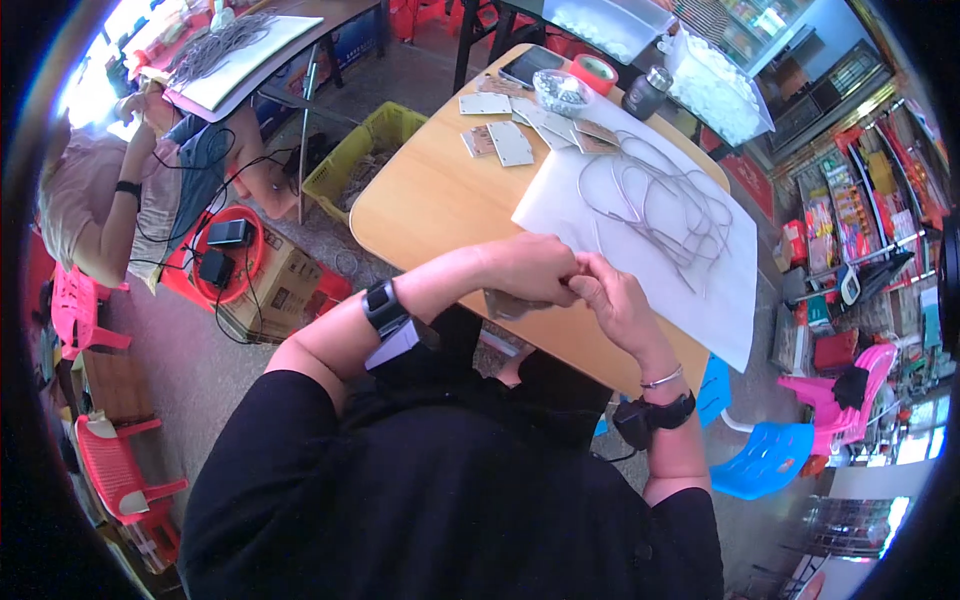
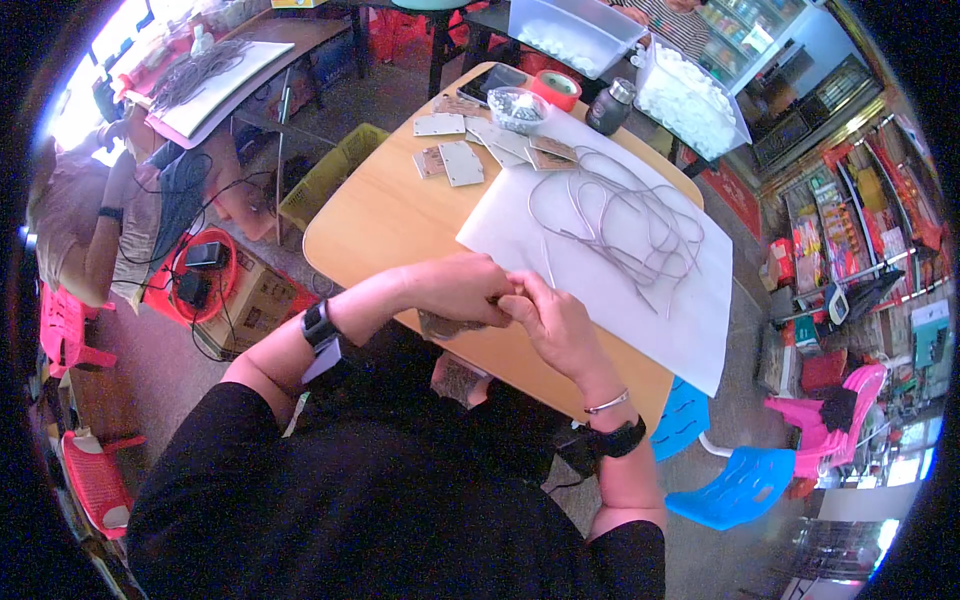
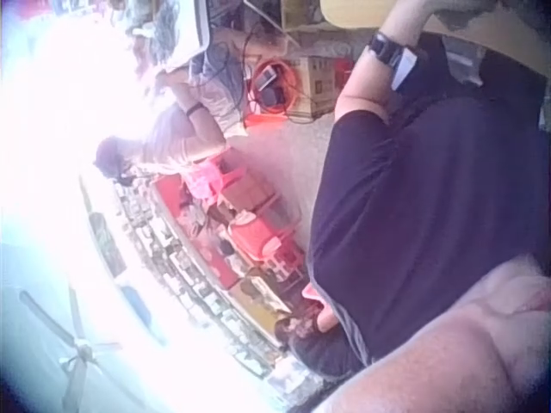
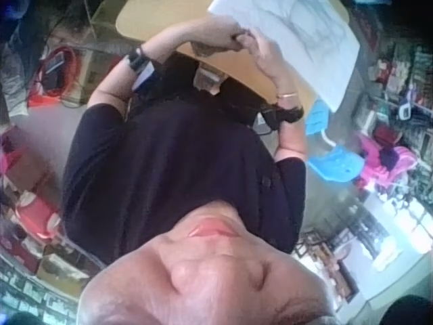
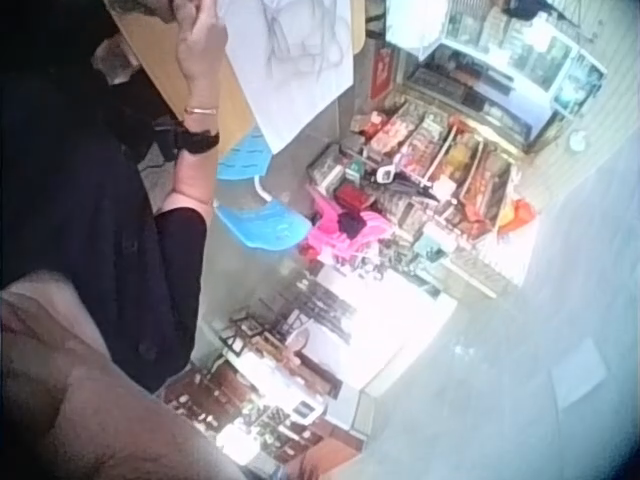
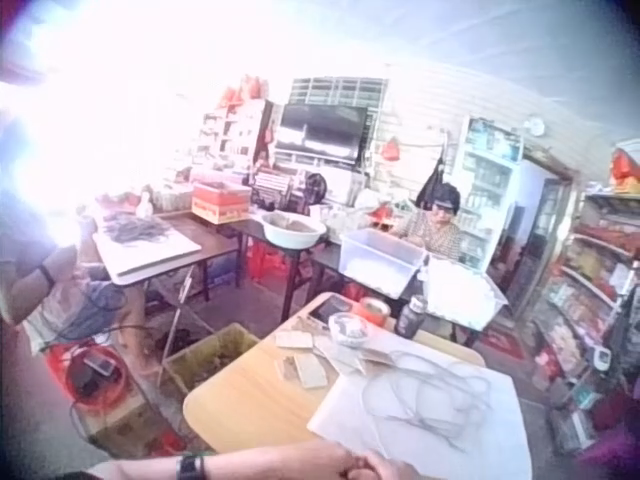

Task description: The recorder manually laces a string through pre-cut material pieces to assemble a shoe component.

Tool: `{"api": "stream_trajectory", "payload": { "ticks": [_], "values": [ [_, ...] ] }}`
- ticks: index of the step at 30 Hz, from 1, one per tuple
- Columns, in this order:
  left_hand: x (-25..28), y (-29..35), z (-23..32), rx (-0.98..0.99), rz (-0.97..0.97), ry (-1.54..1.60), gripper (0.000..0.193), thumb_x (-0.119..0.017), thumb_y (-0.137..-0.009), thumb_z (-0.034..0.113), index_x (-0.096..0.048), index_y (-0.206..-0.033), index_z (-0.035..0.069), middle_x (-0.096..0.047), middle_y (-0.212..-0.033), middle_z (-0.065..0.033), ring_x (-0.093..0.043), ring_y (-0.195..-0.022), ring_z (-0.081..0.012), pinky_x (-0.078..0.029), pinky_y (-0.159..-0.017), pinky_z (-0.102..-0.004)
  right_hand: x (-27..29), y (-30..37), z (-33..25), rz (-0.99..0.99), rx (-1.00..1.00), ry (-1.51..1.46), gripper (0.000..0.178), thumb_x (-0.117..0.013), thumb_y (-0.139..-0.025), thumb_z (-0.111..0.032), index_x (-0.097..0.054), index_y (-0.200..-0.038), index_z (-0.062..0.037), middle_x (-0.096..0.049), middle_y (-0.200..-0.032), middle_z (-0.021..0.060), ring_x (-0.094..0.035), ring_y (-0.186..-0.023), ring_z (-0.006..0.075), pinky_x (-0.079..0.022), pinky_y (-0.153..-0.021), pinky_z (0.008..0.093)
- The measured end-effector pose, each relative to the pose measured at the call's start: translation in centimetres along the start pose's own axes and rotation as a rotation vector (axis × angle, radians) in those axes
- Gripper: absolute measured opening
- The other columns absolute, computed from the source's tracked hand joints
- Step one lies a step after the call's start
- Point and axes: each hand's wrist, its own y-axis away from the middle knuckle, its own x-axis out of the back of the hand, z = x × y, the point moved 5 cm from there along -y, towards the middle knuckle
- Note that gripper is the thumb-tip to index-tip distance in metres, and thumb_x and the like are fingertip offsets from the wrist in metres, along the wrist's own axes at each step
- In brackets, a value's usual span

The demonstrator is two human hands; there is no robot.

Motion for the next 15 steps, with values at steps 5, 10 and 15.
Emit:
{"api": "stream_trajectory", "payload": {
  "ticks": [5,10,15],
  "values": [
    [0.2,1.6,-1.9,-0.049,0.15,-0.07,0.02,-0.063,-0.079,0.023,-0.07,-0.092,0.01,-0.068,-0.078,-0.0115,-0.065,-0.073,-0.025,-0.05,-0.07,-0.0353,1.8,1.7,2.1,0.038,-0.051,0.016,0.013,-0.061,-0.082,-0.01,-0.066,-0.088,0.0009,-0.063,-0.078,0.013,-0.062,-0.073,0.0238,-0.048,-0.066,0.0316],
    [0.0,2.8,-2.9,0.122,0.238,0.104,0.022,-0.065,-0.079,0.025,-0.07,-0.092,0.008,-0.066,-0.073,-0.0103,-0.064,-0.067,-0.021,-0.05,-0.067,-0.0333,3.7,2.6,0.7,0.121,0.044,0.067,0.009,-0.061,-0.081,-0.006,-0.065,-0.087,-0.0002,-0.062,-0.078,0.0076,-0.059,-0.068,0.0175,-0.046,-0.062,0.0288],
    [-1.2,2.7,-2.9,0.028,0.242,0.592,0.026,-0.059,-0.088,0.022,-0.066,-0.099,-0.001,-0.066,-0.083,-0.0043,-0.06,-0.074,-0.0134,-0.048,-0.071,-0.0262,2.8,2.6,0.8,0.51,0.247,0.638,0.005,-0.059,-0.084,-0.01,-0.061,-0.087,-0.0066,-0.058,-0.079,0.0065,-0.059,-0.067,0.0246,-0.046,-0.058,0.0354]
  ]
}}
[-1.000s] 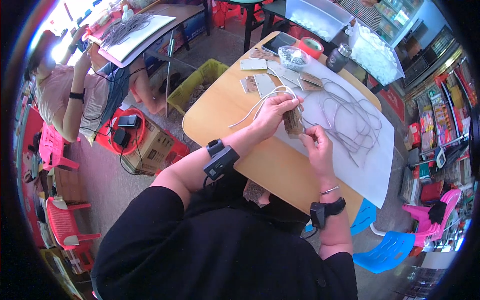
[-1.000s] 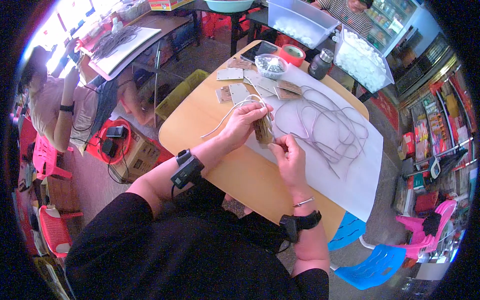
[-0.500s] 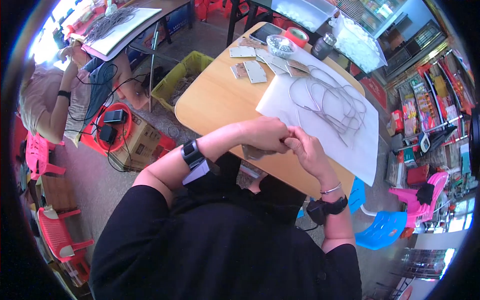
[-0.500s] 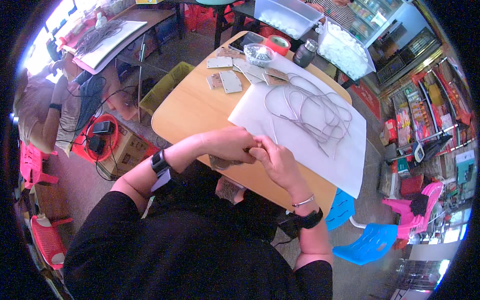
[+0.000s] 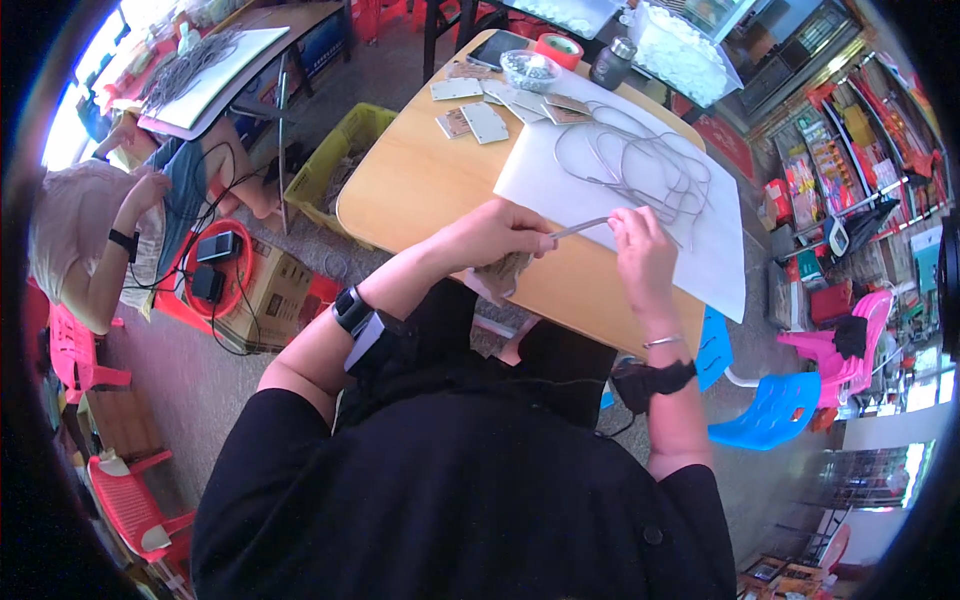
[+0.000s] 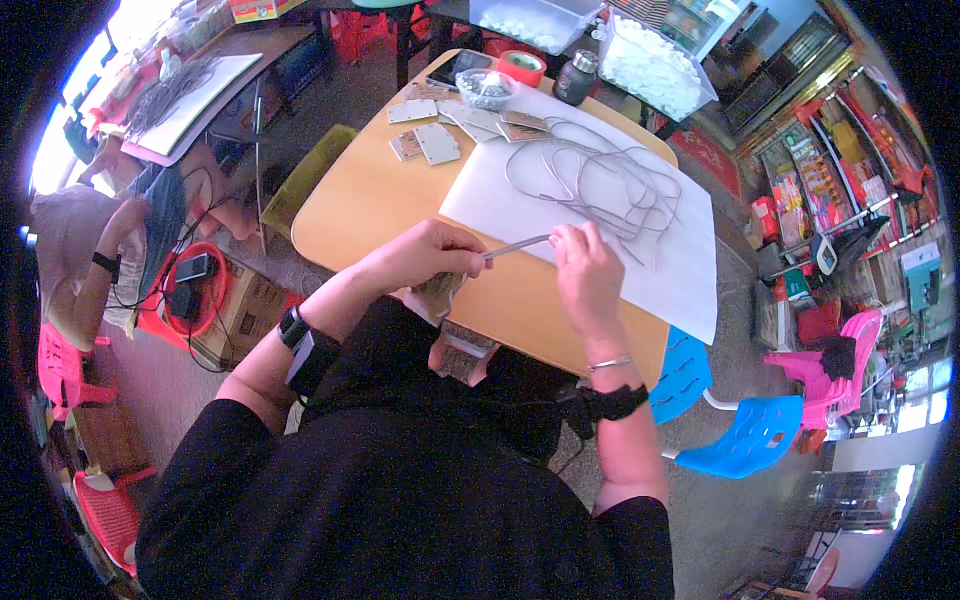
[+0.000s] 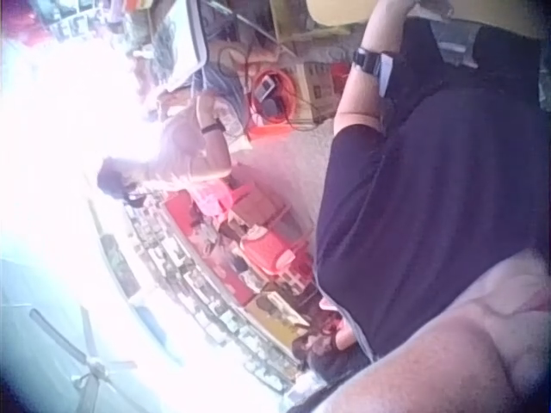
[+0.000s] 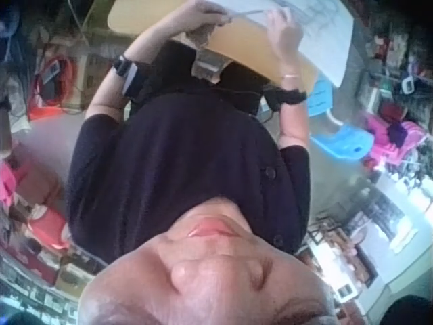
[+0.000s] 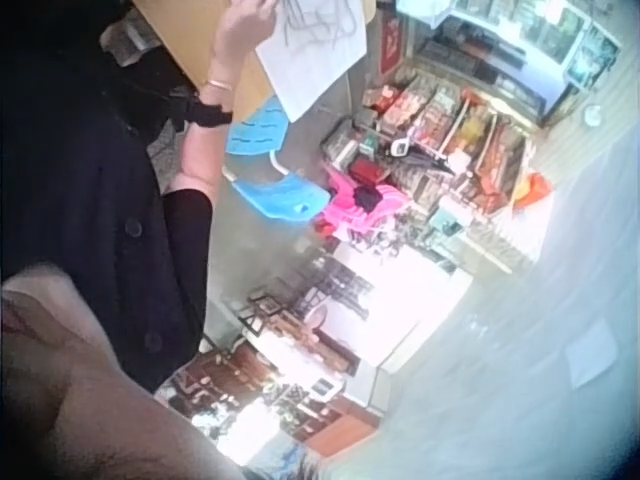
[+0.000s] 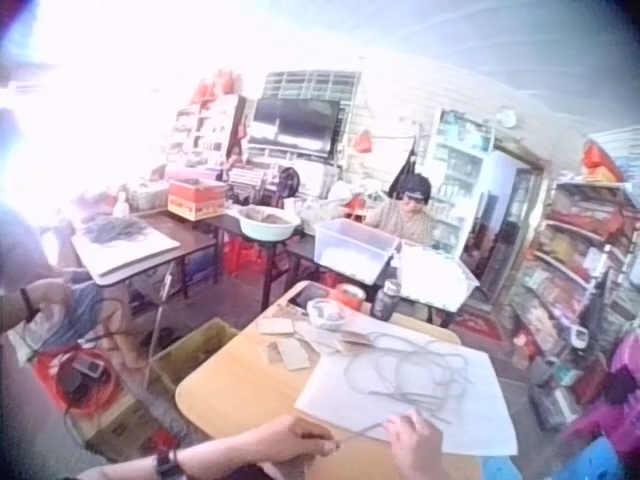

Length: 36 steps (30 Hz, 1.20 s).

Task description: The recorder manually laces a string through pre-cut material pieces to assemble a shoe component.

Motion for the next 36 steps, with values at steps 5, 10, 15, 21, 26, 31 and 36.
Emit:
{"api": "stream_trajectory", "payload": {
  "ticks": [5,10,15,21,26,31,36],
  "values": [
    [0.5,-0.2,0.3,0.043,0.033,0.7,0.025,-0.049,-0.094,0.016,-0.062,-0.107,-0.002,-0.063,-0.09,-0.0025,-0.059,-0.077,-0.0106,-0.048,-0.074,-0.0238,-1.3,2.1,-0.9,0.008,-0.106,0.078,0.007,-0.061,-0.083,-0.015,-0.059,-0.087,-0.0098,-0.054,-0.078,0.0066,-0.059,-0.064,0.0235,-0.046,-0.055,0.0365],
    [-0.3,-0.5,0.3,0.071,-0.023,0.936,0.026,-0.048,-0.095,0.015,-0.06,-0.111,-0.001,-0.062,-0.088,-0.002,-0.059,-0.077,-0.0091,-0.049,-0.074,-0.0229,0.3,2.1,-6.1,-0.066,0.207,-0.084,0.013,-0.066,-0.077,-0.009,-0.06,-0.088,-0.0054,-0.055,-0.076,0.008,-0.057,-0.061,0.0256,-0.044,-0.053,0.0359],
    [-1.9,-0.7,2.5,-0.123,-0.091,0.201,0.025,-0.058,-0.089,0.016,-0.064,-0.109,0.002,-0.061,-0.077,0.0011,-0.053,-0.075,-0.004,-0.046,-0.072,-0.0217,2.4,0.3,-5.6,-0.029,0.154,-0.364,0.006,-0.062,-0.08,-0.012,-0.06,-0.084,-0.0078,-0.055,-0.075,0.0059,-0.058,-0.062,0.0241,-0.045,-0.054,0.034],
    [-2.8,-0.6,3.8,0.023,-0.185,-0.045,0.015,-0.063,-0.086,0.015,-0.064,-0.092,0.001,-0.058,-0.076,0.0021,-0.057,-0.077,-0.0048,-0.051,-0.071,-0.0233,0.9,1.2,-1.7,-0.078,-0.252,-0.588,0.012,-0.061,-0.085,-0.012,-0.062,-0.085,-0.0005,-0.057,-0.074,0.0067,-0.054,-0.061,0.0186,-0.044,-0.057,0.0286],
    [-3.0,-0.9,2.2,0.146,-0.008,0.261,0.016,-0.065,-0.084,0.016,-0.063,-0.088,0.001,-0.056,-0.075,-0.0015,-0.059,-0.066,-0.0071,-0.053,-0.049,-0.0219,-0.8,3.0,-1.9,-0.068,-0.516,-0.884,0.011,-0.061,-0.087,-0.012,-0.061,-0.086,-0.0003,-0.055,-0.073,0.0062,-0.051,-0.063,0.0122,-0.041,-0.057,0.0261],
    [-3.0,-1.1,2.7,-0.053,0.235,-0.231,0.015,-0.063,-0.079,0.009,-0.064,-0.091,0.0,-0.058,-0.074,-0.0077,-0.058,-0.063,-0.013,-0.053,-0.058,-0.029,-1.0,3.2,-2.3,0.031,-0.473,-0.64,0.012,-0.062,-0.085,-0.011,-0.059,-0.085,0.0001,-0.055,-0.073,0.0073,-0.052,-0.062,0.0147,-0.042,-0.057,0.0276],
    [-3.3,-0.7,4.2,-0.503,0.59,-0.74,0.02,-0.062,-0.074,0.006,-0.065,-0.093,0.0,-0.06,-0.075,-0.0124,-0.056,-0.062,-0.0188,-0.048,-0.067,-0.0335,-0.8,2.5,-3.0,0.125,-0.406,-0.556,0.011,-0.062,-0.085,-0.011,-0.059,-0.086,0.0001,-0.055,-0.072,0.0089,-0.052,-0.061,0.0173,-0.042,-0.056,0.0284]
  ]
}}
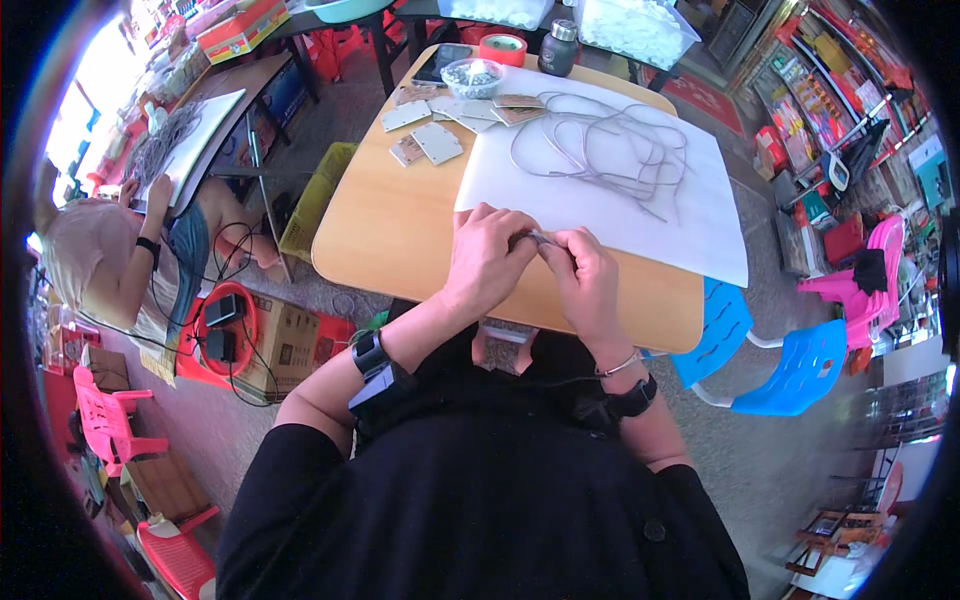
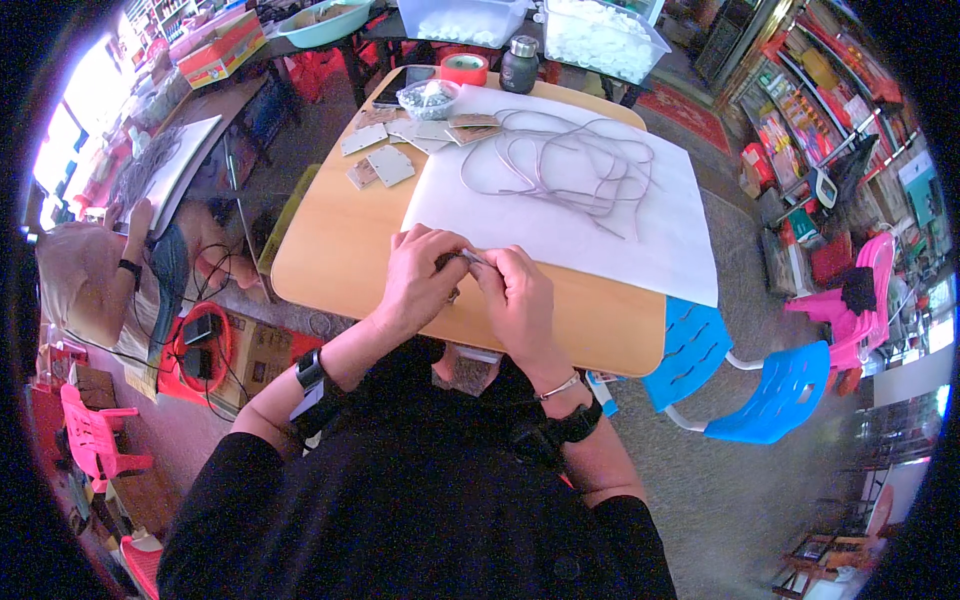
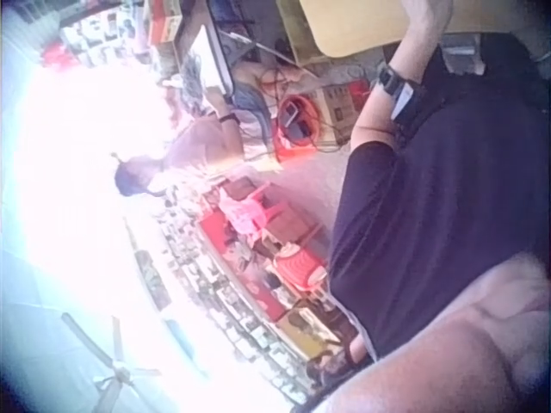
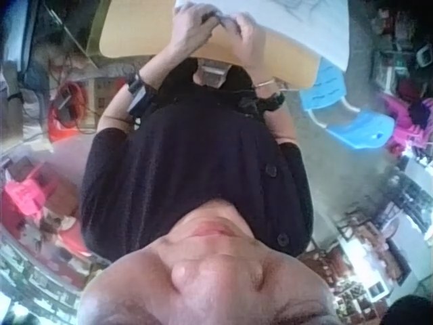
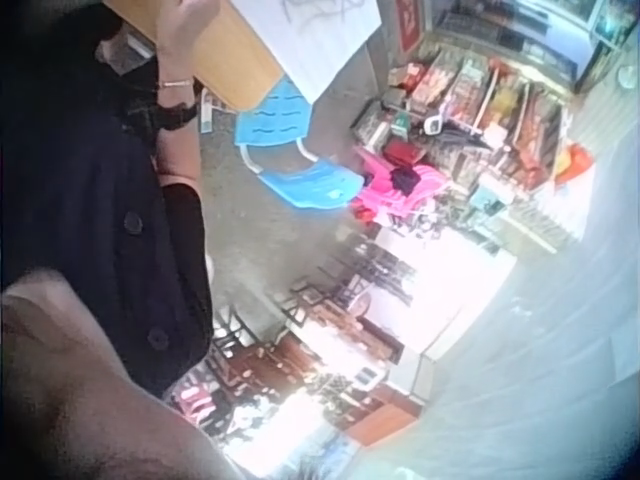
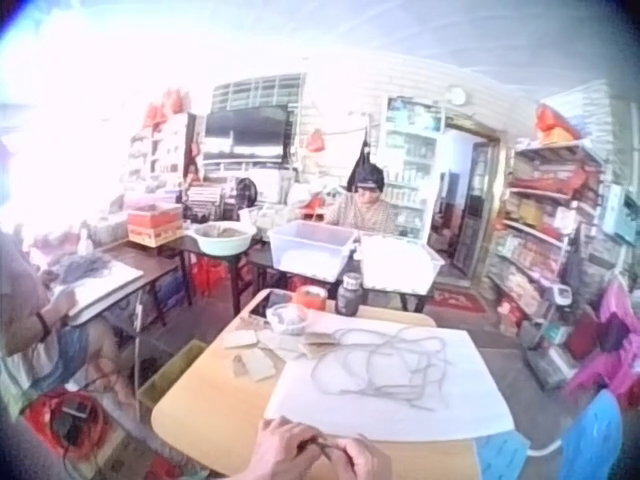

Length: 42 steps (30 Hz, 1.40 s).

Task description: The recorder manually laces a string through pre-cut material pieces to assemble a shoe component.

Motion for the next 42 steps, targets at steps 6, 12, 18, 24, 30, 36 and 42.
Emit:
{"api": "stream_trajectory", "payload": {
  "ticks": [6,12,18,24,30,36,42],
  "values": [
    [-1.8,0.9,-2.6,0.803,-0.382,0.798,0.013,-0.06,-0.08,0.009,-0.065,-0.091,0.003,-0.06,-0.076,-0.0021,-0.055,-0.069,-0.0097,-0.045,-0.066,-0.0239,0.5,0.0,2.1,-0.007,-0.176,-0.299,0.01,-0.06,-0.087,-0.01,-0.059,-0.088,-0.0007,-0.056,-0.072,0.0027,-0.05,-0.065,0.0087,-0.042,-0.057,0.0248],
    [-2.6,1.1,-2.3,0.736,-0.44,1.143,0.014,-0.061,-0.083,0.009,-0.063,-0.094,0.001,-0.061,-0.079,-0.0009,-0.055,-0.073,-0.007,-0.044,-0.066,-0.0216,0.6,0.4,2.0,-0.031,-0.238,-0.356,0.008,-0.06,-0.087,-0.009,-0.059,-0.087,-0.0013,-0.056,-0.071,-0.0008,-0.047,-0.063,0.0049,-0.04,-0.057,0.0215],
    [-2.6,1.2,-2.0,0.682,-0.34,1.082,0.012,-0.062,-0.085,0.011,-0.063,-0.092,0.002,-0.062,-0.081,0.0007,-0.055,-0.074,-0.0062,-0.043,-0.066,-0.0206,0.2,0.7,1.9,-0.072,-0.299,-0.331,0.008,-0.06,-0.086,-0.009,-0.058,-0.088,-0.0005,-0.056,-0.071,-0.0005,-0.046,-0.061,0.0053,-0.04,-0.055,0.022],
    [-3.3,1.6,-3.1,0.614,-0.15,0.986,0.007,-0.062,-0.084,0.009,-0.062,-0.088,0.003,-0.057,-0.081,0.0032,-0.052,-0.073,-0.0055,-0.043,-0.066,-0.0207,0.2,0.7,-0.2,-0.01,-0.178,-0.185,0.008,-0.059,-0.086,-0.008,-0.059,-0.088,-0.0005,-0.059,-0.072,0.006,-0.052,-0.059,0.0131,-0.044,-0.057,0.0269],
    [-3.8,1.7,-2.7,0.652,-0.137,1.006,0.005,-0.061,-0.084,0.007,-0.062,-0.086,0.003,-0.056,-0.083,0.0025,-0.052,-0.079,-0.0065,-0.041,-0.071,-0.0207,0.7,0.3,-1.1,0.138,0.107,0.179,0.006,-0.06,-0.079,-0.005,-0.06,-0.084,-0.0016,-0.061,-0.08,0.0107,-0.058,-0.075,0.0294,-0.047,-0.066,0.0371],
    [-4.4,1.7,-2.9,0.843,-0.301,1.37,0.016,-0.058,-0.087,0.012,-0.06,-0.099,0.001,-0.06,-0.091,-0.001,-0.056,-0.088,-0.0122,-0.042,-0.082,-0.0272,0.5,0.0,-0.5,0.18,0.101,0.241,0.009,-0.06,-0.078,-0.004,-0.058,-0.087,-0.0019,-0.061,-0.083,0.0111,-0.057,-0.078,0.0297,-0.047,-0.069,0.0396],
    [-5.2,2.1,-2.2,0.858,-0.423,1.532,0.024,-0.057,-0.091,0.019,-0.058,-0.108,0.001,-0.061,-0.104,-0.0047,-0.057,-0.097,-0.0164,-0.044,-0.087,-0.031,0.7,0.4,0.2,0.198,0.103,0.199,0.016,-0.058,-0.079,0.002,-0.056,-0.095,-0.0008,-0.061,-0.086,0.0141,-0.059,-0.078,0.0308,-0.048,-0.069,0.0365]
  ]
}}
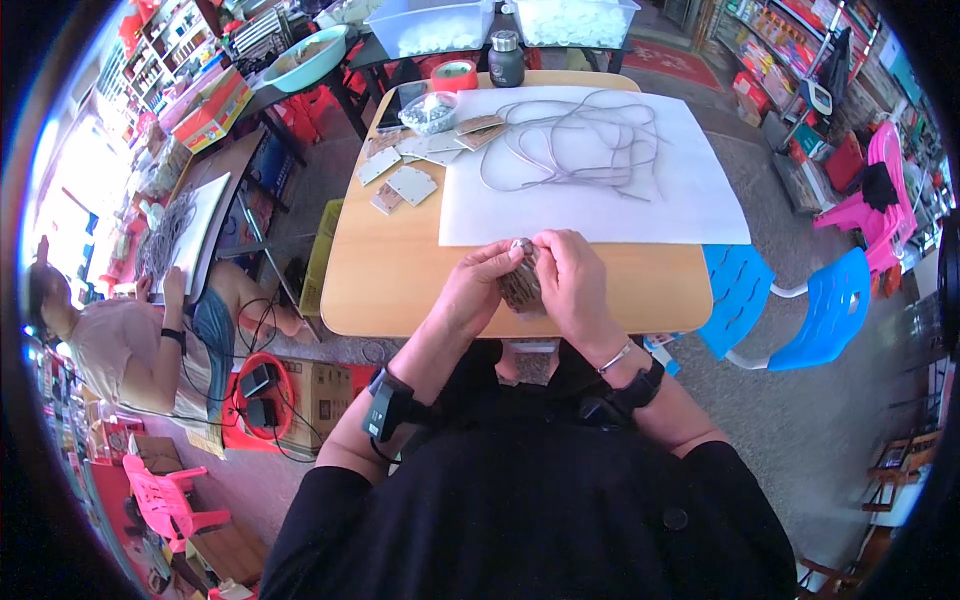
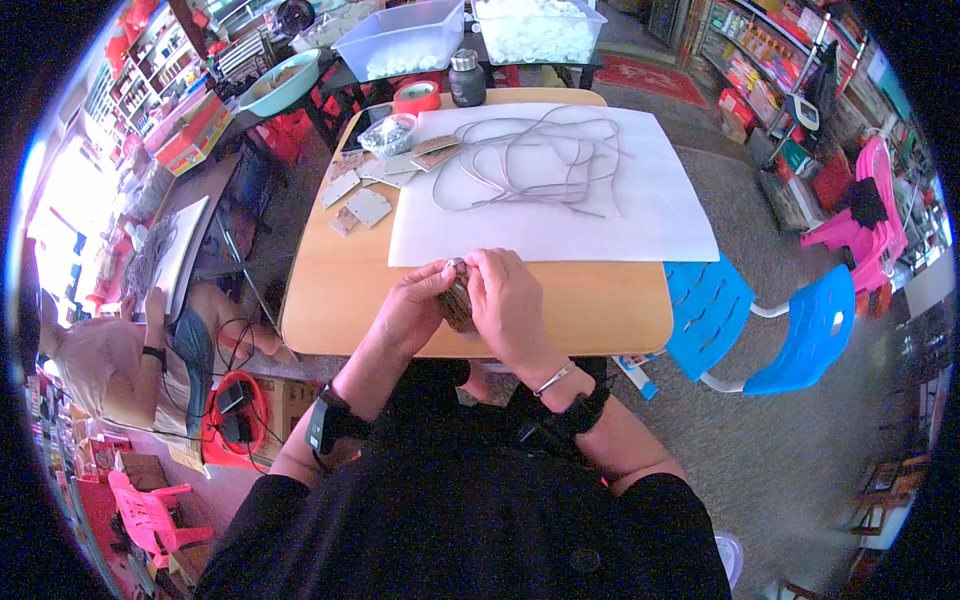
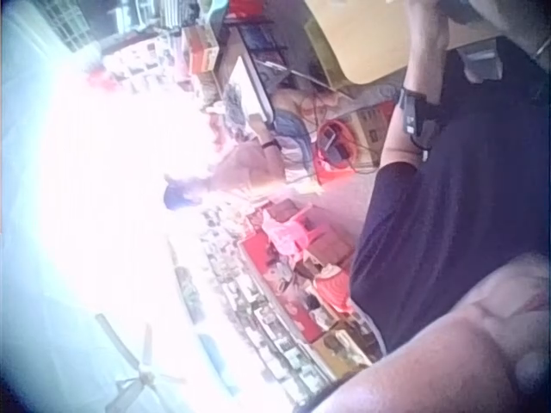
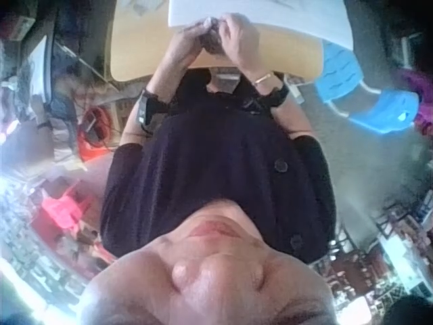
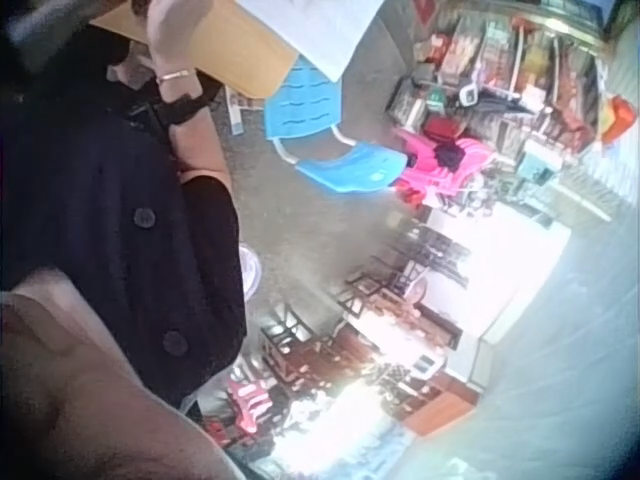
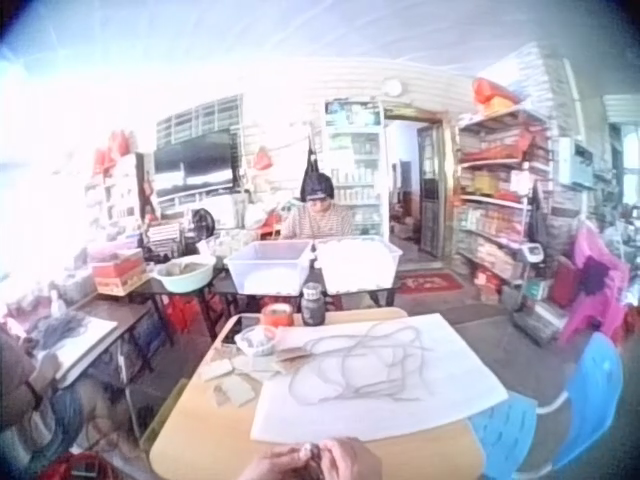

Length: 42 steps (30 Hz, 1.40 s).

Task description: The recorder manually laces a string through pre-cut material pieces to assemble a shoe component.

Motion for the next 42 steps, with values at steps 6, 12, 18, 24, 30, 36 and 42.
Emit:
{"api": "stream_trajectory", "payload": {
  "ticks": [6,12,18,24,30,36,42],
  "values": [
    [-0.3,-0.2,-0.2,-0.073,0.138,-0.024,0.026,-0.055,-0.092,0.016,-0.059,-0.111,0.0,-0.064,-0.101,-0.0053,-0.059,-0.093,-0.0153,-0.046,-0.085,-0.0293,0.3,0.3,-0.5,0.087,0.033,-0.012,0.009,-0.058,-0.08,0.0,-0.058,-0.09,0.0006,-0.062,-0.084,0.0142,-0.061,-0.075,0.0308,-0.049,-0.066,0.0372],
    [-0.5,-0.2,0.3,-0.224,0.228,-0.303,0.02,-0.063,-0.087,0.011,-0.064,-0.104,0.0,-0.063,-0.094,-0.0032,-0.057,-0.087,-0.0097,-0.043,-0.081,-0.0233,-0.1,0.7,1.1,0.054,-0.169,-0.002,0.007,-0.06,-0.08,-0.005,-0.059,-0.087,-0.0019,-0.062,-0.082,0.0127,-0.06,-0.072,0.0296,-0.048,-0.061,0.0372],
    [-1.0,-0.4,0.2,-0.27,0.307,-0.397,0.015,-0.062,-0.086,0.009,-0.066,-0.099,0.0,-0.062,-0.092,-0.0031,-0.058,-0.081,-0.0106,-0.045,-0.076,-0.0241,0.3,0.3,0.7,0.079,-0.044,0.111,0.008,-0.062,-0.08,-0.008,-0.057,-0.083,-0.002,-0.06,-0.074,0.0135,-0.059,-0.067,0.0318,-0.046,-0.058,0.0376],
    [-2.4,-0.1,2.8,-0.392,0.289,-0.858,0.019,-0.058,-0.088,0.008,-0.063,-0.105,0.0,-0.061,-0.091,-0.0033,-0.059,-0.079,-0.0108,-0.048,-0.07,-0.0239,0.0,0.2,4.3,-0.094,-0.487,-0.354,0.011,-0.056,-0.083,-0.013,-0.057,-0.08,-0.0025,-0.057,-0.069,0.0083,-0.055,-0.06,0.0199,-0.044,-0.055,0.0357],
    [-2.3,-1.3,3.2,-0.383,0.176,-0.905,0.02,-0.06,-0.084,0.004,-0.065,-0.103,0.002,-0.06,-0.094,-0.0083,-0.06,-0.072,-0.0136,-0.049,-0.066,-0.0268,-1.0,0.6,4.2,-0.167,-0.879,-1.234,0.015,-0.057,-0.085,-0.015,-0.059,-0.082,-0.0006,-0.055,-0.072,0.0003,-0.049,-0.063,0.0086,-0.041,-0.056,0.0237],
    [-2.8,-0.6,3.2,-0.468,0.117,-0.85,0.025,-0.055,-0.086,0.002,-0.06,-0.111,-0.001,-0.057,-0.106,-0.0057,-0.059,-0.076,-0.0098,-0.048,-0.067,-0.0224,-1.3,0.2,4.5,-0.187,-0.64,-0.82,0.014,-0.06,-0.084,-0.014,-0.061,-0.089,-0.0012,-0.054,-0.074,-0.003,-0.046,-0.069,0.0045,-0.038,-0.063,0.0206],
    [-2.5,-0.6,3.1,-0.141,0.123,-0.819,0.019,-0.059,-0.09,0.017,-0.063,-0.102,0.002,-0.058,-0.072,0.0,-0.056,-0.063,-0.007,-0.045,-0.056,-0.0223,0.1,0.1,3.4,-0.242,-0.745,-0.657,0.011,-0.057,-0.082,-0.013,-0.059,-0.079,-0.002,-0.051,-0.066,-0.0029,-0.046,-0.062,0.0061,-0.038,-0.059,0.0228]
  ]
}}
